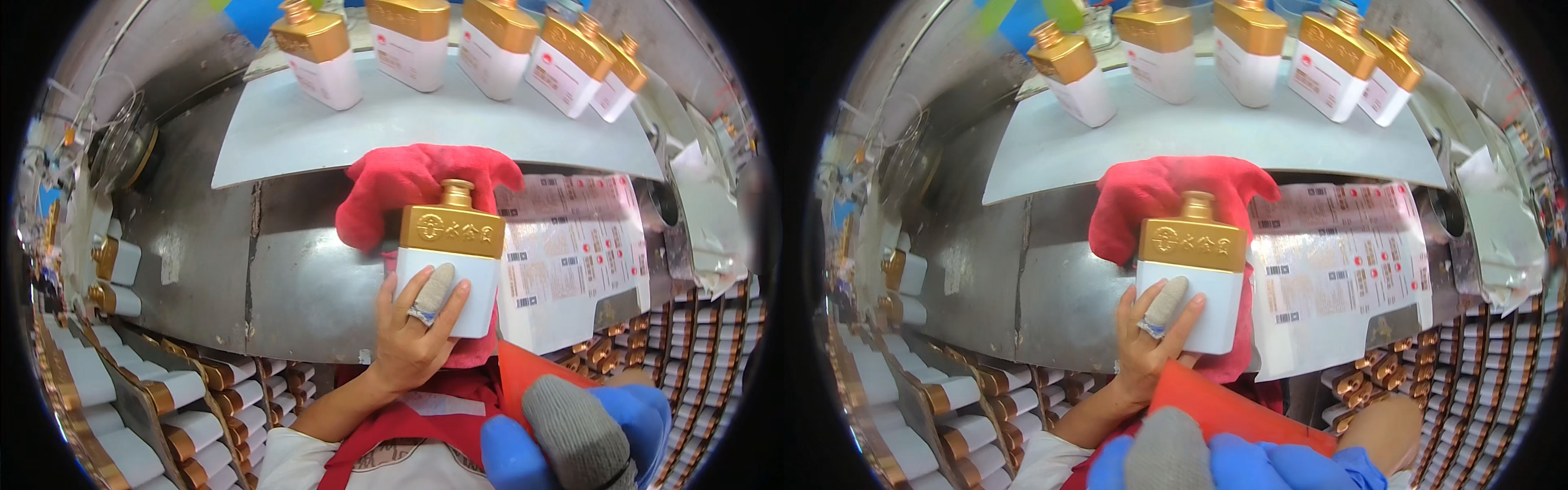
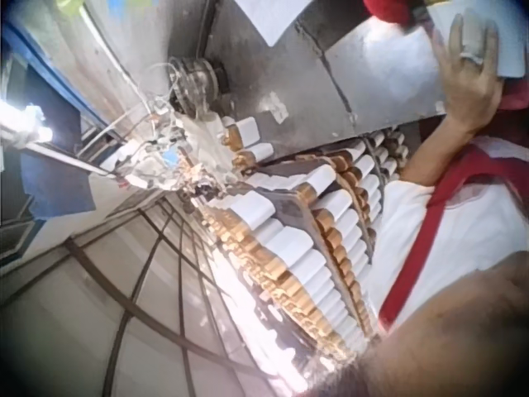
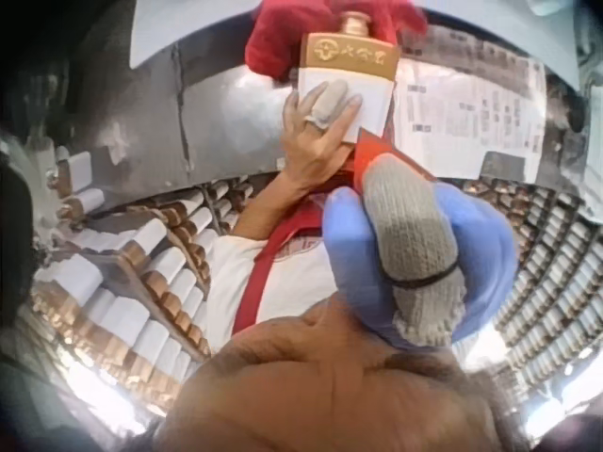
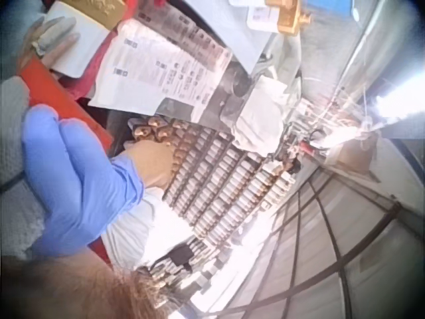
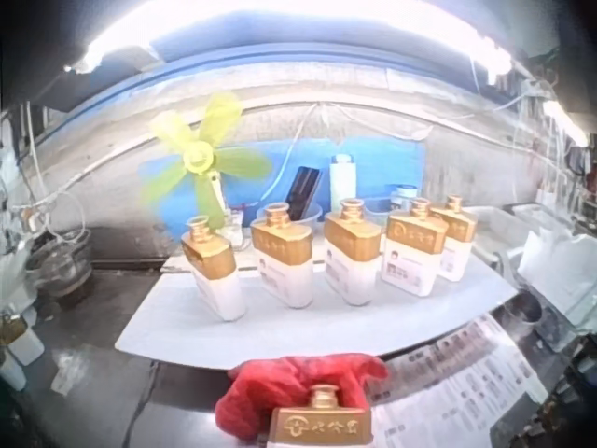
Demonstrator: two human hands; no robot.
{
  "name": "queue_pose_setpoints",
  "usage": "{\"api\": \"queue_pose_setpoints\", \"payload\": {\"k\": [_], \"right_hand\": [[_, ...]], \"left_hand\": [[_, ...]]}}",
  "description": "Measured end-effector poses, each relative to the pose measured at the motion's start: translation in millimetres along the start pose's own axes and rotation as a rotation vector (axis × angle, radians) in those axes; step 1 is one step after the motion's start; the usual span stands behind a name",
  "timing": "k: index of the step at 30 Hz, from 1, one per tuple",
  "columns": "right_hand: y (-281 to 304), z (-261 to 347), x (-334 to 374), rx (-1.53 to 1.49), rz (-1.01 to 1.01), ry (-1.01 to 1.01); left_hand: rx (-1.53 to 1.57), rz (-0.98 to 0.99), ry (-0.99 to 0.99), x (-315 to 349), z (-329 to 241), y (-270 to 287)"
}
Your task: The person picks up gold and white bottles from a table and applies labels to them. They use a red cloth to hold the bottle while peeling the backing from a label sheet and smoothing the label onto the bottle surface. The person handles the bottles one at a time, placing finished units on a nearby shelf.
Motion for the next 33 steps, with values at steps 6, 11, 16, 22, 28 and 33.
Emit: {"api": "queue_pose_setpoints", "payload": {"k": [6,11,16,22,28,33], "right_hand": [[-2.9,-54.3,40.0,-0.427,-0.095,-0.134],[-153.0,-146.2,53.1,-1.111,0.313,-0.792],[-211.3,-121.2,68.4,-0.864,0.578,-0.694],[-199.0,-108.3,51.1,-0.685,0.536,-0.523],[-207.5,-117.7,41.0,-0.700,0.480,-0.519],[-209.8,-121.1,40.5,-0.716,0.603,-0.517]], "left_hand": [[0.235,-0.094,0.102,-3.3,16.3,5.2],[0.325,0.019,0.243,13.4,50.2,-5.8],[0.598,0.068,0.347,20.4,55.5,-18.4],[0.707,-0.102,0.261,16.2,53.3,-15.4],[0.549,-0.072,0.329,34.7,49.9,-33.0],[0.718,-0.183,0.490,30.7,37.9,-29.2]]}}
Point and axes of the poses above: each hand's wrist, its own x-axis away from the middle knuckle, its own y-axis out of the back of the hand, z = x × y, the point moved 7 cm from there along -x, towards the middle knuckle, and after that the axes turned 13 degrees about -y, right-handed, at the moved point
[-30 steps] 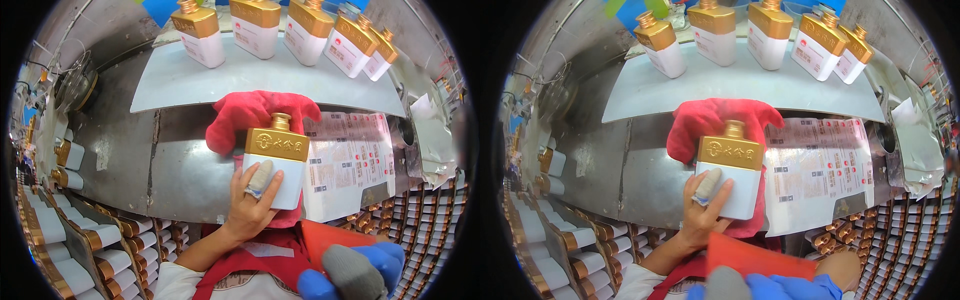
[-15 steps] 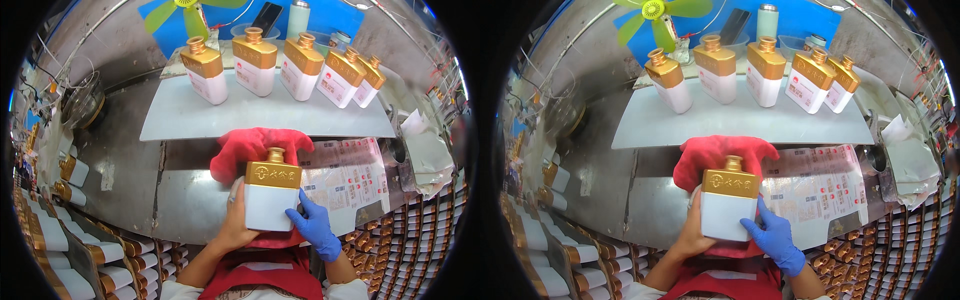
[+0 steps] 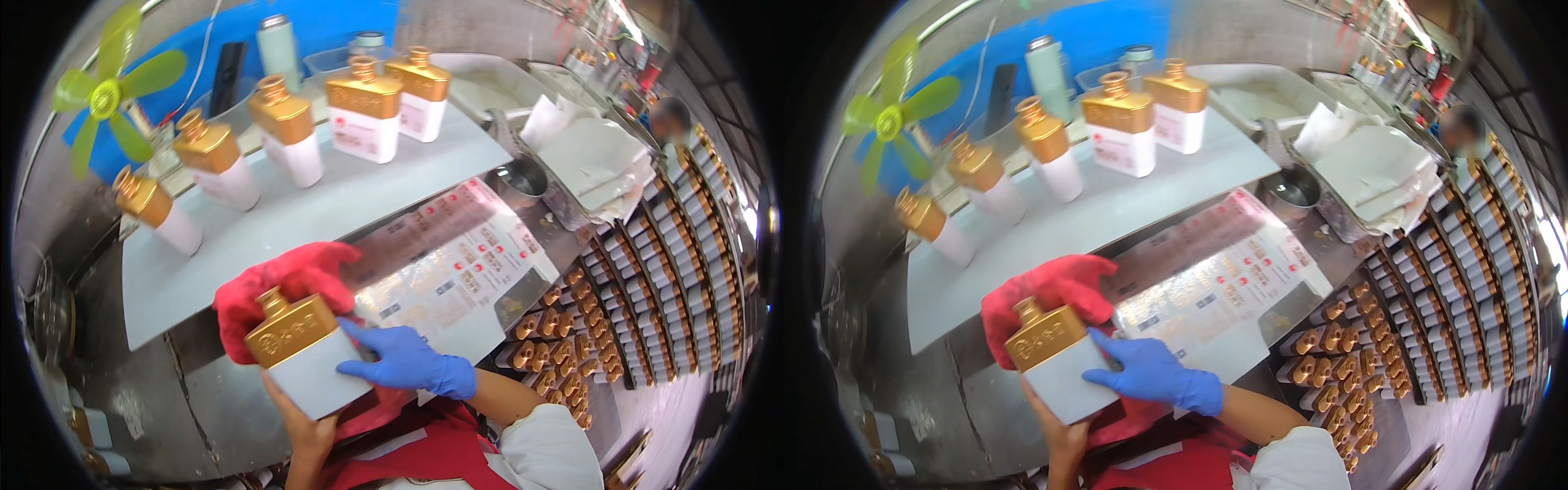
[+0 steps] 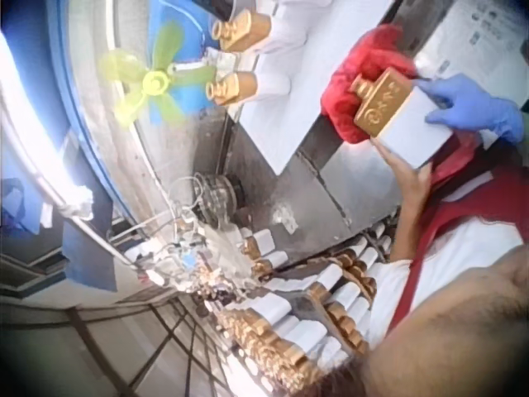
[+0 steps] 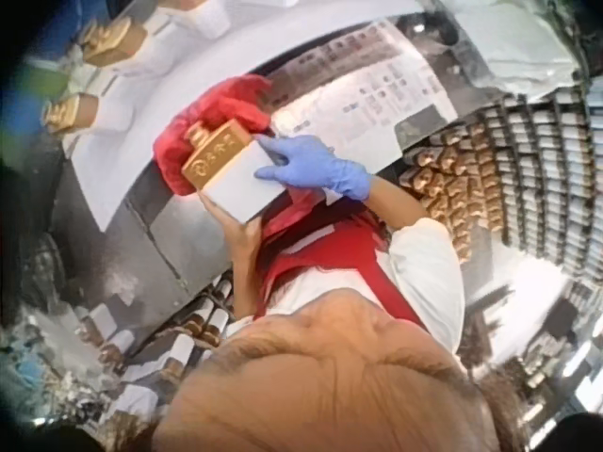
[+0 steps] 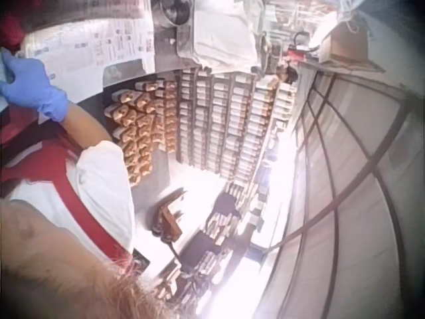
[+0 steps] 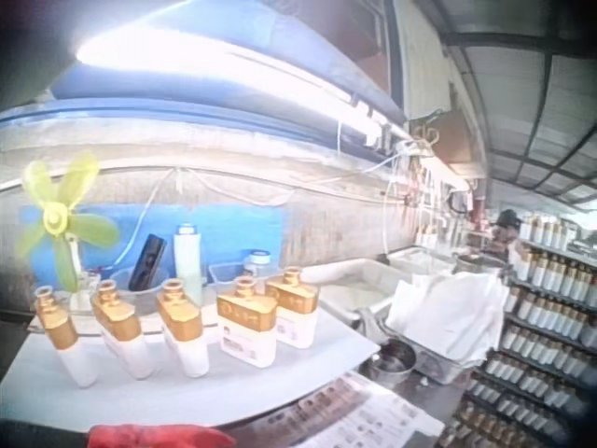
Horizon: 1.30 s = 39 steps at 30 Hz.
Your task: The person picks up gold and white bottles from a table and applies labels to them. They use a red cloth to hold the bottle while peeling the backing from a label sheet and smoothing the label onto the bottle surface. The person handles the bottles one at a time, placing finished units on a nearby shelf.
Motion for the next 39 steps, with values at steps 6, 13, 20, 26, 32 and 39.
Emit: {"api": "queue_pose_setpoints", "payload": {"k": [6,13,20,26,32,39], "right_hand": [[32.0,-26.3,-0.4,-0.262,0.153,-0.019],[222.8,-246.7,55.5,-0.166,-0.884,-0.335],[272.8,-316.2,30.5,-0.021,-0.610,-0.479],[289.1,-290.1,-42.9,0.333,-0.354,-0.432],[305.6,-307.2,-40.6,0.551,-0.446,-0.504],[318.7,-299.3,-3.8,0.797,-0.597,-0.362]], "left_hand": [[0.038,-0.011,-0.011,-4.0,1.1,-3.7],[0.034,-0.120,-0.061,3.5,7.7,0.0],[-0.072,-0.114,-0.107,1.4,6.9,-0.4],[-0.112,-0.055,-0.045,-3.3,-3.5,-3.1],[-0.139,-0.080,-0.007,0.9,-3.1,-1.9],[0.011,-0.067,-0.015,8.0,12.0,1.3]]}}
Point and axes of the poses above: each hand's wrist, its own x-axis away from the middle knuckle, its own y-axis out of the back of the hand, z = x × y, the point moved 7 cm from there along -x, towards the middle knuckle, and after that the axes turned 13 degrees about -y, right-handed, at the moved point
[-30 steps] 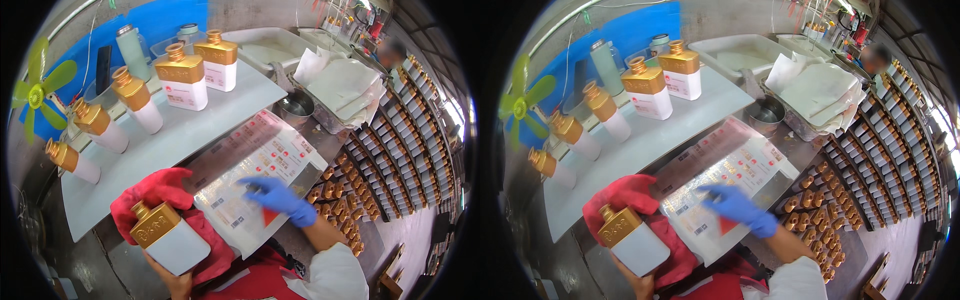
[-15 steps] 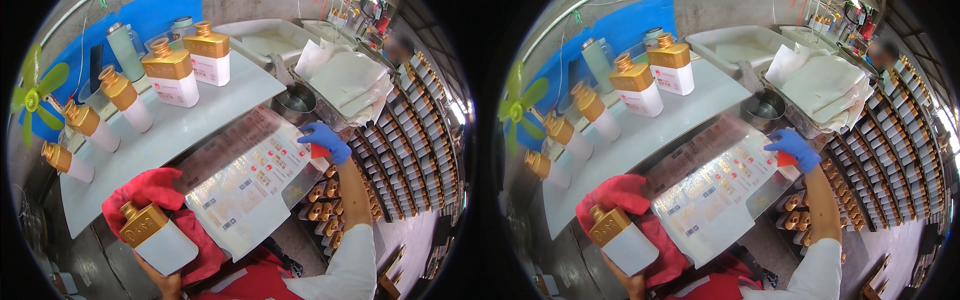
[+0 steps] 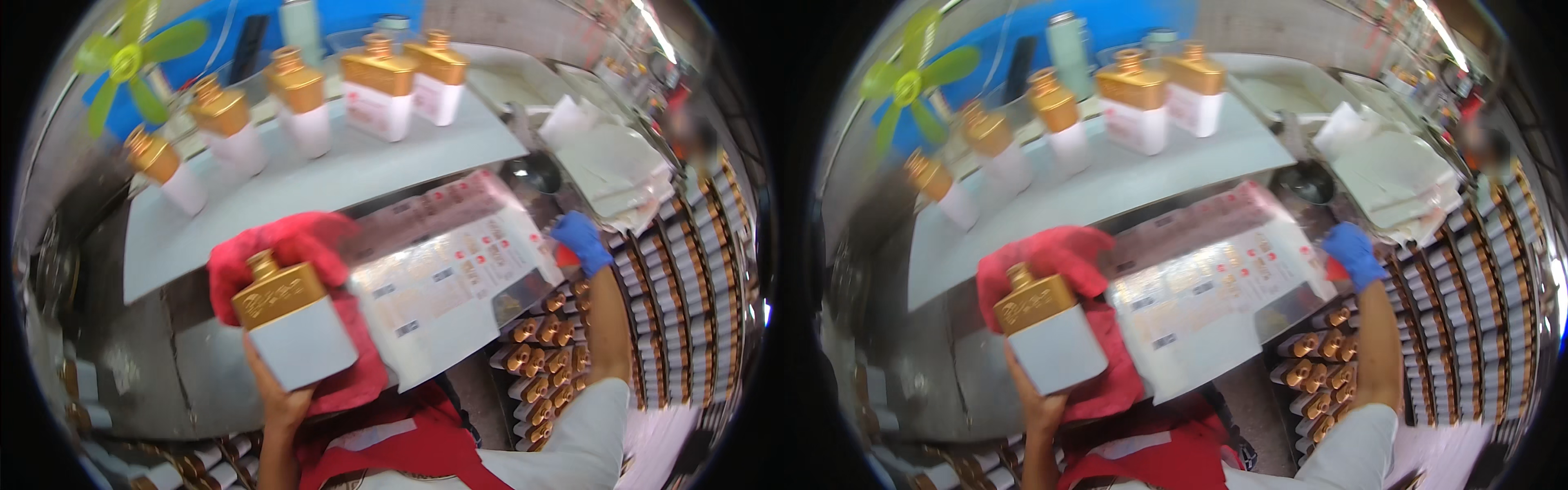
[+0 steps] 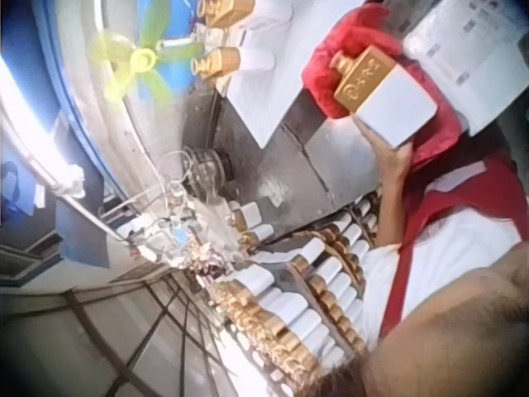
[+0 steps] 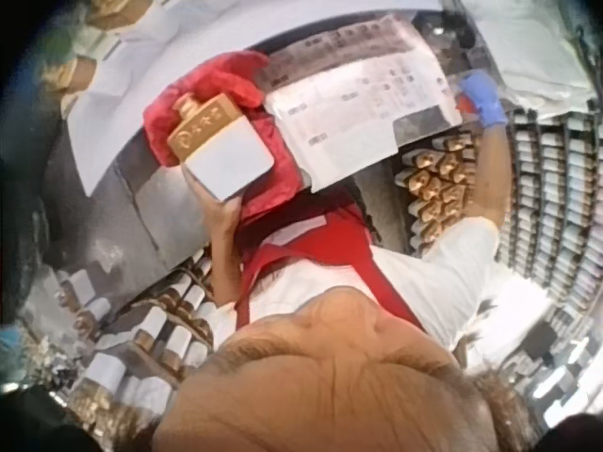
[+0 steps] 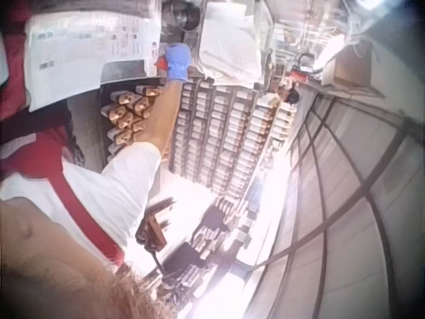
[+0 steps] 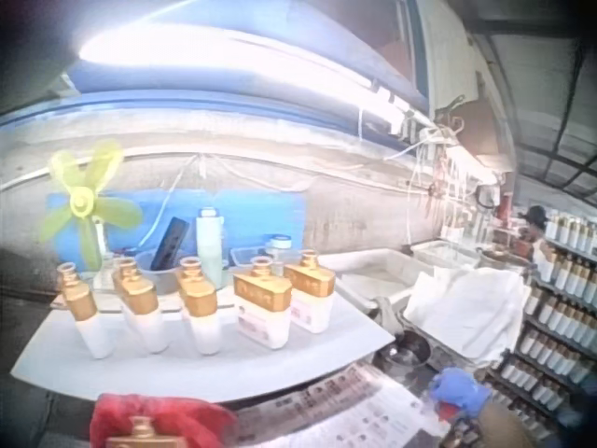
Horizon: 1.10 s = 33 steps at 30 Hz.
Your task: The person picks up gold and white bottles from a table and applies labels to them. They use a red cloth to hold the bottle while peeling the backing from a label sheet and smoothing the label onto the bottle surface. The person handles the bottles one at a time, placing finished units on a nearby shelf.
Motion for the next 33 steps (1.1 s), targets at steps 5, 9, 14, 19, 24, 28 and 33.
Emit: {"api": "queue_pose_setpoints", "payload": {"k": [5,9,14,19,24,28,33], "right_hand": [[59.8,70.5,86.7,-0.394,0.050,-0.027],[91.3,198.4,185.0,-0.747,0.468,0.033],[105.8,324.9,260.8,-1.229,0.932,-0.038],[70.6,368.5,273.3,-1.433,0.927,-0.191],[65.1,366.2,268.7,-1.337,0.757,-0.095],[74.0,372.3,260.6,-1.224,0.659,-0.052],[73.4,374.6,253.7,-1.162,0.516,0.005]], "left_hand": [[-0.239,0.125,-0.127,-6.7,-4.9,5.1],[0.066,0.173,-0.027,-14.8,-16.2,6.8],[0.265,0.149,-0.078,-3.3,-11.4,22.0],[0.319,0.069,-0.032,-14.3,-18.6,23.0],[0.102,-0.048,-0.043,-18.4,-9.5,12.3],[0.120,-0.085,-0.059,-24.0,-5.8,14.0],[0.073,-0.113,0.001,-33.1,-15.5,21.0]]}}
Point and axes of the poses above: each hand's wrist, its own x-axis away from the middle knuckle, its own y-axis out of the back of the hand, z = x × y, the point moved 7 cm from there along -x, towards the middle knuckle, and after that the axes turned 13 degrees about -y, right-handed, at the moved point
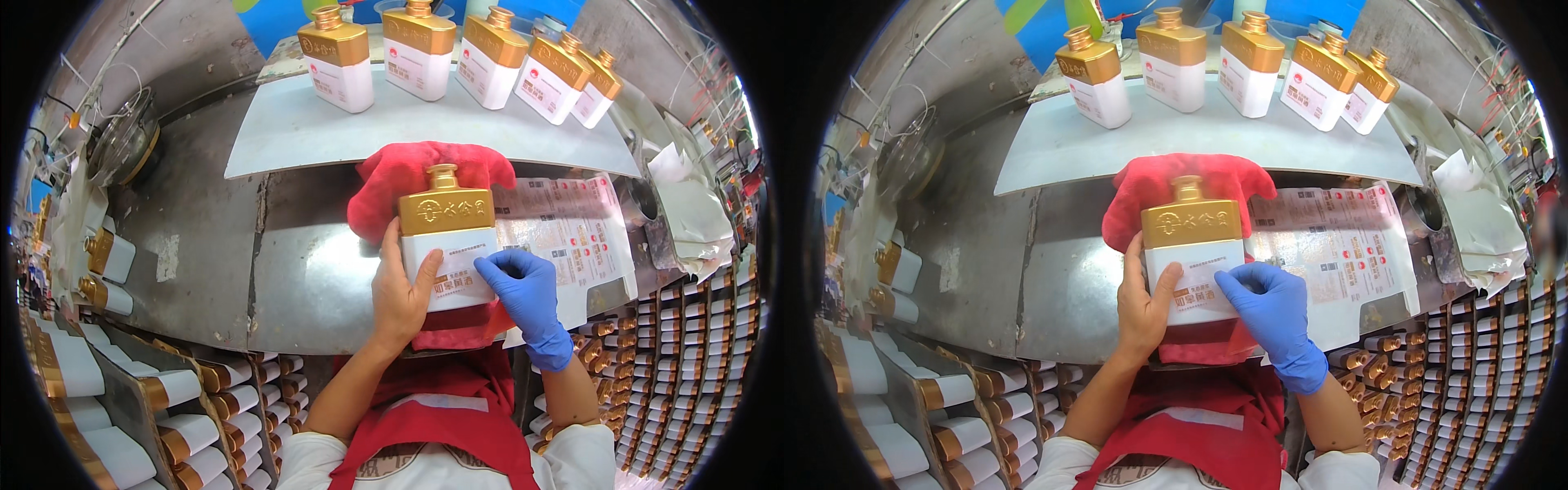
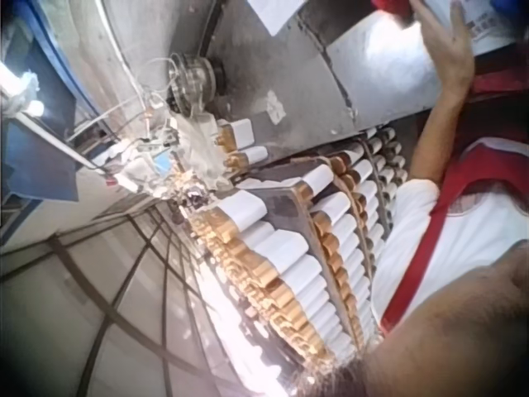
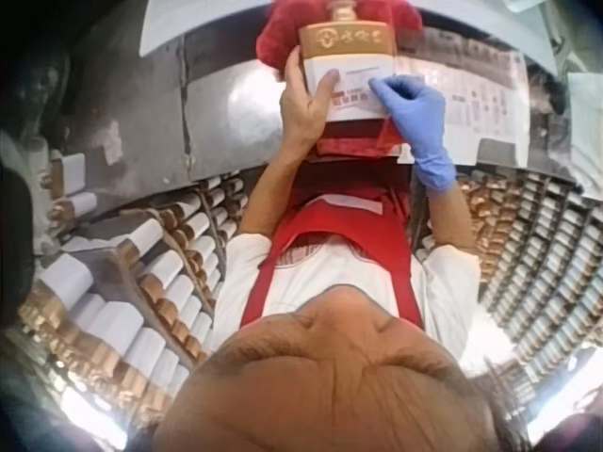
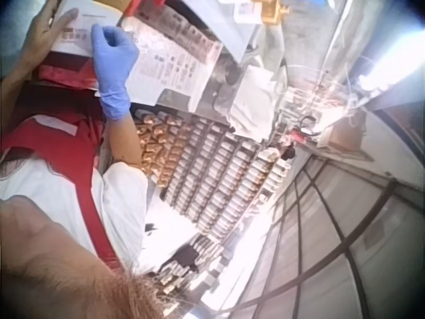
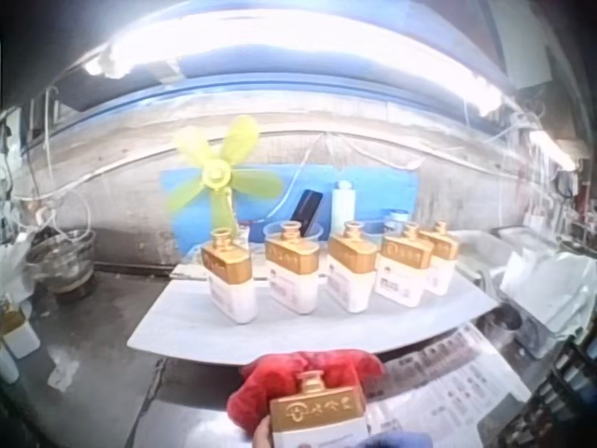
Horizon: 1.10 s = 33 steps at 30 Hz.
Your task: The person picks up gold and white bottles from a table and applies labels to them. They use a red cloth to hold the bottle while peeling the backing from a label sheet and smoothing the label onto the bottle surface. The person handles the bottles one at a time, placing finished units on a nearby shelf.
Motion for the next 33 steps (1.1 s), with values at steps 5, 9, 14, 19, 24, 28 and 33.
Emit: {"api": "queue_pose_setpoints", "payload": {"k": [5,9,14,19,24,28,33], "right_hand": [[2.3,3.9,3.2,0.115,-0.038,0.083],[1.4,5.6,4.7,0.166,-0.046,0.139],[2.2,11.2,7.7,0.213,-0.047,0.168],[2.1,15.7,2.2,0.134,0.006,0.125],[2.0,11.8,-1.8,0.126,-0.059,0.189],[2.0,10.3,-3.5,0.123,-0.060,0.182],[4.3,8.6,-5.3,0.127,-0.067,0.177]], "left_hand": [[-0.088,0.072,-0.020,3.9,-4.6,-2.9],[-0.006,0.160,-0.042,6.2,-3.4,-5.7],[-0.006,0.199,-0.081,5.7,-4.2,-4.2],[-0.037,0.125,-0.024,-2.3,-2.3,-4.4],[-0.273,0.111,-0.073,-13.7,-11.4,-5.9],[-0.466,0.137,-0.055,-23.6,-17.0,-7.4],[-0.651,0.207,-0.068,-27.4,-17.6,-8.7]]}}
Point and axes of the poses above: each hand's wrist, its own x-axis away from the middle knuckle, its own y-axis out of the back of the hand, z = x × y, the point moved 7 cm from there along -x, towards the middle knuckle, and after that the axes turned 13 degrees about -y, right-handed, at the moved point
